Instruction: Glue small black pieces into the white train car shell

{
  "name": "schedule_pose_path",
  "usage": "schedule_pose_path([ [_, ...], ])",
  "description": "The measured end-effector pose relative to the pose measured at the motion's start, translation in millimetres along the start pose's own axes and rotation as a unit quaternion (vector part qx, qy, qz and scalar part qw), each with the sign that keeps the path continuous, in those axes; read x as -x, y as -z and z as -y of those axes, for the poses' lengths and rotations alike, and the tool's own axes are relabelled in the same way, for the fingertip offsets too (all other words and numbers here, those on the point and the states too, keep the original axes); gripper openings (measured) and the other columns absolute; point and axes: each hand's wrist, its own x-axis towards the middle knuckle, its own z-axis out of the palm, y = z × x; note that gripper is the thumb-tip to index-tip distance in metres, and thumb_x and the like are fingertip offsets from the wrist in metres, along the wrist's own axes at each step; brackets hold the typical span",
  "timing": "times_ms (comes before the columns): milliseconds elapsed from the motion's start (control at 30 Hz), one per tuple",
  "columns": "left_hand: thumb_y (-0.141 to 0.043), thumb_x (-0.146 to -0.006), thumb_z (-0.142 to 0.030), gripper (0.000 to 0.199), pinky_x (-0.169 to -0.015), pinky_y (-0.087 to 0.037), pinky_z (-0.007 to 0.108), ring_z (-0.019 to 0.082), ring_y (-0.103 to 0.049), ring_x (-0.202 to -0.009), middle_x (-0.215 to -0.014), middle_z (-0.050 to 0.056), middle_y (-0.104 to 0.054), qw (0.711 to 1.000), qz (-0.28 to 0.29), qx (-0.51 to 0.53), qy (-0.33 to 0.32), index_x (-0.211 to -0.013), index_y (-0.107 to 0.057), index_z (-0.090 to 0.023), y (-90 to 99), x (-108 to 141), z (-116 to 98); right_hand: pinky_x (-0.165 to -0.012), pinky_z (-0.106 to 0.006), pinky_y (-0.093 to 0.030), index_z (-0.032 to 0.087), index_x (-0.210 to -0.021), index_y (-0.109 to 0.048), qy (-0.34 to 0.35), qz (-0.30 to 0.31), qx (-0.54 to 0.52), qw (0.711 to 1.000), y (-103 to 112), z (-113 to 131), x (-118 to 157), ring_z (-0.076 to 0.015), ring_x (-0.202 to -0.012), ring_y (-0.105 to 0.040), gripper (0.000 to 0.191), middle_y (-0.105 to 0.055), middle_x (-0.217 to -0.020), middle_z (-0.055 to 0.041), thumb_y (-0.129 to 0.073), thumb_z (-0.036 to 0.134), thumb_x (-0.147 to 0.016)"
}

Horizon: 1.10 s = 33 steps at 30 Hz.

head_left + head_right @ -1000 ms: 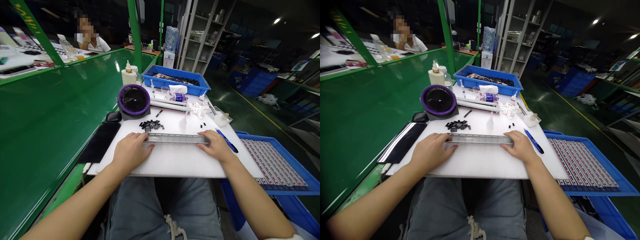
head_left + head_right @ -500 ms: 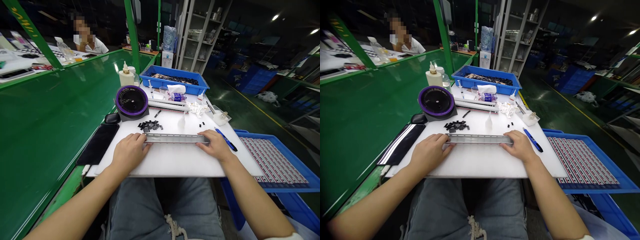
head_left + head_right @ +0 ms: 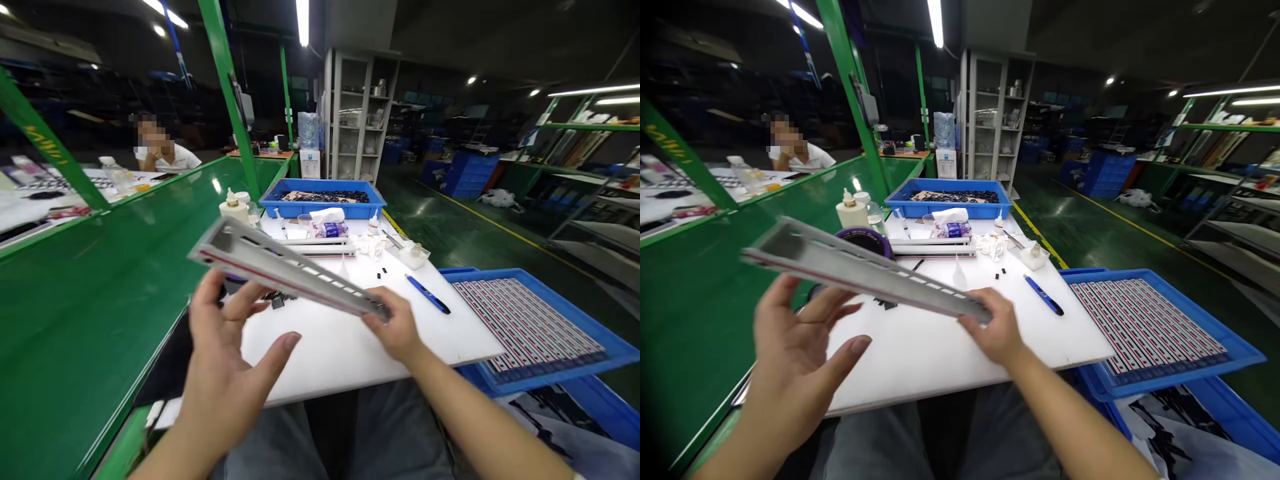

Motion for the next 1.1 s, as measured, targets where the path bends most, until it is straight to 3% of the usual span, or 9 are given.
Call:
schedule_pose_path([
  [100, -0.064, -0.085, -0.045, 0.067, -0.095, -0.057, 0.048, 0.029, -0.061, -0.119, -0.136, 0.012, -0.057, 0.978, -0.006, 0.194, 0.072, -0.139, -0.028, -0.027, -24.7, -11, -26, -0.077, -0.033, -0.052, 0.023, -0.102, -0.066, -0.047, 0.019, -0.130, 0.990, -48, 26, 9, -0.0201, -0.085, -0.065, 0.030, -0.070, -0.094, -0.0041, -0.068, 0.047, -0.084],
  [167, -0.066, -0.083, -0.044, 0.053, -0.083, -0.062, 0.042, 0.027, -0.067, -0.105, -0.123, 0.010, -0.064, 0.975, -0.044, 0.200, 0.089, -0.126, -0.042, -0.024, -28.5, -23, -40, -0.082, -0.034, -0.053, 0.024, -0.111, -0.065, -0.034, 0.053, -0.187, 0.980, -62, 27, 4, -0.0202, -0.092, -0.065, 0.035, -0.070, -0.103, -0.0046, -0.066, 0.047, -0.085],
  [267, -0.064, -0.082, -0.047, 0.039, -0.066, -0.062, 0.037, 0.024, -0.070, -0.082, -0.099, 0.004, -0.070, 0.995, -0.017, 0.085, 0.055, -0.112, -0.054, -0.024, -7.7, -42, -55, -0.090, -0.035, -0.054, 0.023, -0.132, -0.055, -0.025, 0.095, -0.147, 0.984, -42, 3, -29, -0.0202, -0.106, -0.065, 0.050, -0.064, -0.126, -0.0084, -0.064, 0.041, -0.086],
  [333, -0.061, -0.084, -0.048, 0.042, -0.068, -0.062, 0.038, 0.026, -0.070, -0.086, -0.105, 0.003, -0.071, 0.998, 0.055, -0.028, -0.005, -0.120, -0.057, -0.027, 9.3, -50, -57, -0.080, -0.029, -0.057, 0.022, -0.131, -0.055, -0.143, 0.102, 0.019, 0.984, -11, -24, -60, -0.0154, -0.095, -0.068, 0.040, -0.068, -0.118, -0.0067, -0.050, 0.030, -0.093],
  [467, -0.054, -0.083, -0.035, 0.051, -0.083, -0.060, 0.038, 0.030, -0.066, -0.108, -0.131, 0.007, -0.063, 0.943, 0.221, -0.223, -0.108, -0.133, -0.055, -0.028, 5.6, -51, -25, -0.066, -0.030, -0.057, 0.013, -0.097, -0.072, -0.237, 0.121, 0.153, 0.952, 40, -77, -99, -0.0182, -0.068, -0.069, 0.024, -0.074, -0.086, -0.0097, -0.053, 0.016, -0.083],
  [633, -0.045, -0.078, -0.016, 0.057, -0.090, -0.058, 0.037, 0.028, -0.065, -0.112, -0.131, 0.011, -0.063, 0.878, 0.333, -0.339, -0.051, -0.132, -0.058, -0.018, -34.8, -33, 49, -0.096, -0.037, -0.049, 0.015, -0.105, -0.073, -0.254, 0.124, 0.278, 0.918, 40, -109, -89, -0.0247, -0.104, -0.067, 0.030, -0.074, -0.107, -0.0139, -0.057, 0.013, -0.081],
  [767, -0.047, -0.083, -0.025, 0.056, -0.098, -0.053, 0.044, 0.032, -0.060, -0.118, -0.132, 0.017, -0.060, 0.874, 0.307, -0.363, -0.102, -0.136, -0.055, -0.011, -46.2, -22, 76, -0.096, -0.039, -0.048, 0.015, -0.099, -0.075, -0.249, 0.155, 0.318, 0.901, 33, -116, -84, -0.0281, -0.108, -0.065, 0.026, -0.073, -0.108, -0.0158, -0.055, 0.015, -0.083],
  [933, -0.050, -0.089, -0.039, 0.061, -0.097, -0.051, 0.051, 0.035, -0.057, -0.119, -0.135, 0.016, -0.059, 0.868, 0.254, -0.369, -0.215, -0.143, -0.045, -0.013, -73.6, -21, 63, -0.085, -0.035, -0.051, 0.014, -0.095, -0.074, -0.241, 0.188, 0.361, 0.881, 34, -113, -92, -0.0279, -0.100, -0.067, 0.025, -0.072, -0.104, -0.0161, -0.054, 0.010, -0.081],
  [1100, -0.048, -0.093, -0.032, 0.047, -0.090, -0.055, 0.043, 0.030, -0.066, -0.107, -0.122, 0.014, -0.069, 0.879, 0.201, -0.361, -0.236, -0.135, -0.053, -0.013, -104.1, -26, 60, -0.081, -0.034, -0.050, 0.013, -0.100, -0.069, -0.239, 0.195, 0.373, 0.875, 35, -111, -90, -0.0273, -0.097, -0.066, 0.023, -0.071, -0.106, -0.0166, -0.052, 0.012, -0.086],
])
